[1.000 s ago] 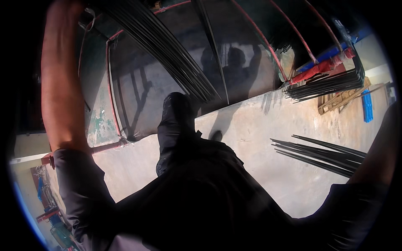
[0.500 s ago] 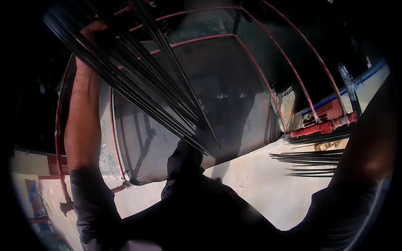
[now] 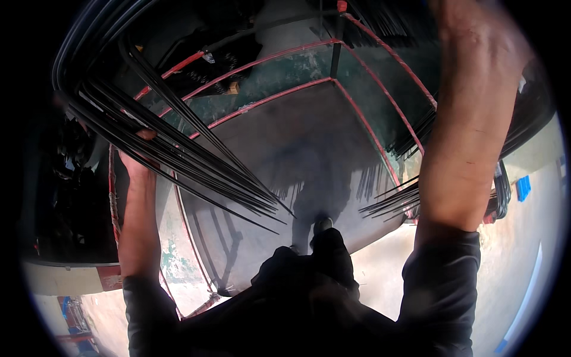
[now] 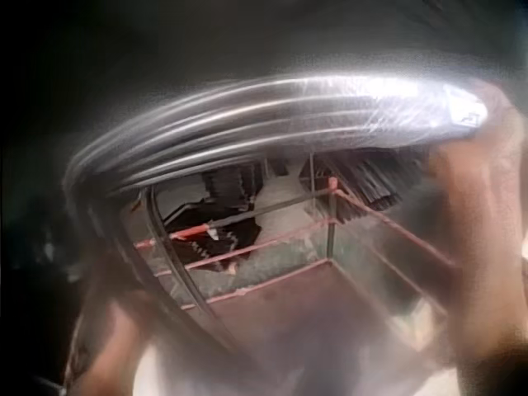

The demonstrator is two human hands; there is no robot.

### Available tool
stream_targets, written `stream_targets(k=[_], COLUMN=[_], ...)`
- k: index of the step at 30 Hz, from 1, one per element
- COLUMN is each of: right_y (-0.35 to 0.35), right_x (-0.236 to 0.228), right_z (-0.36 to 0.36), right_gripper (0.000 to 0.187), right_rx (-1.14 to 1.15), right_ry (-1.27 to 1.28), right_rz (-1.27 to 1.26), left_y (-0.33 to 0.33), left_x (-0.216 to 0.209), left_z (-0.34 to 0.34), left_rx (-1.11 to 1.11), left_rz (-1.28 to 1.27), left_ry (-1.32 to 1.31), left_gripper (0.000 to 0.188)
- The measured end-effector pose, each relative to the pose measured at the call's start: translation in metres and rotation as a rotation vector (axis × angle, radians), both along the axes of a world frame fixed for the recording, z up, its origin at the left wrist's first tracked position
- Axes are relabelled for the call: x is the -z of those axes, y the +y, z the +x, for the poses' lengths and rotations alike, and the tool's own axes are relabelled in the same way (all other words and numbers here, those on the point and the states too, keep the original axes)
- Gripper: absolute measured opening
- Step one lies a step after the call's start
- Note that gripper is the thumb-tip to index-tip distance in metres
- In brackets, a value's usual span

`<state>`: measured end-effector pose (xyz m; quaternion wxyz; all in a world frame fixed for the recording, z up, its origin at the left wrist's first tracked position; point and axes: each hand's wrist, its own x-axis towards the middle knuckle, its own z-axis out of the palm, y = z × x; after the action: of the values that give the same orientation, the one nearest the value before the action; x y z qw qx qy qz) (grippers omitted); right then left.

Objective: The person gathers a bundle of long, thin metal rods and secures them with clear plastic wrap. They then write on a label attached to the bundle and place the finished unit onto a red metal rack. The person repeats this process with a second bundle of rods.

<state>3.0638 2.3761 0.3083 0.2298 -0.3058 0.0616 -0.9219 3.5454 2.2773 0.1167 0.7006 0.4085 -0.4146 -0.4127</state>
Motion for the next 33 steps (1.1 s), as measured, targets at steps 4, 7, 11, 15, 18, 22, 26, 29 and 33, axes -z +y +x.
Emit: stream_targets(k=[4,7,11,15,18,22,26,29,33], right_y=[-0.062,-0.112,-0.148,-0.243,-0.295,-0.351,-0.435,-0.503,-0.573], right_x=[-0.02,-0.021,-0.026,-0.001,-0.006,-0.011,-0.014,-0.001,-0.005], right_z=[-0.003,-0.002,0.013,-0.046,-0.034,0.016,0.001,-0.026,-0.01], right_gripper=[0.026,0.037,0.053,0.043,0.042,0.038,0.031,0.026,0.025], right_rx=[-0.076,-0.1,-0.279,-0.452,-0.503,-0.467,-0.521,-0.643,-0.605], right_ry=[-0.053,-0.175,-0.257,-0.204,-0.146,-0.086,-0.191,-0.261,-0.349], right_rz=[0.011,0.129,0.297,0.209,0.2,0.186,0.214,0.219,0.376], left_y=[-0.041,-0.055,-0.07,-0.097,-0.137,-0.196,-0.257,-0.313,-0.383], left_x=[-0.001,-0.009,-0.017,-0.024,-0.024,0.002,0.019,0.026,0.034], left_z=[-0.005,-0.013,-0.016,-0.033,-0.027,-0.012,-0.014,-0.017,-0.017], left_rx=[-0.062,-0.177,-0.284,-0.301,-0.35,-0.37,-0.335,-0.298,-0.223], left_rz=[-0.057,-0.066,-0.062,-0.084,-0.061,-0.073,-0.077,-0.099,-0.075], left_ry=[-0.01,0.04,-0.014,0.009,0.04,0.063,0.054,0.048,0.223], left_gripper=[0.014,0.011,0.014,0.011,0.012,0.013,0.011,0.014,0.011])
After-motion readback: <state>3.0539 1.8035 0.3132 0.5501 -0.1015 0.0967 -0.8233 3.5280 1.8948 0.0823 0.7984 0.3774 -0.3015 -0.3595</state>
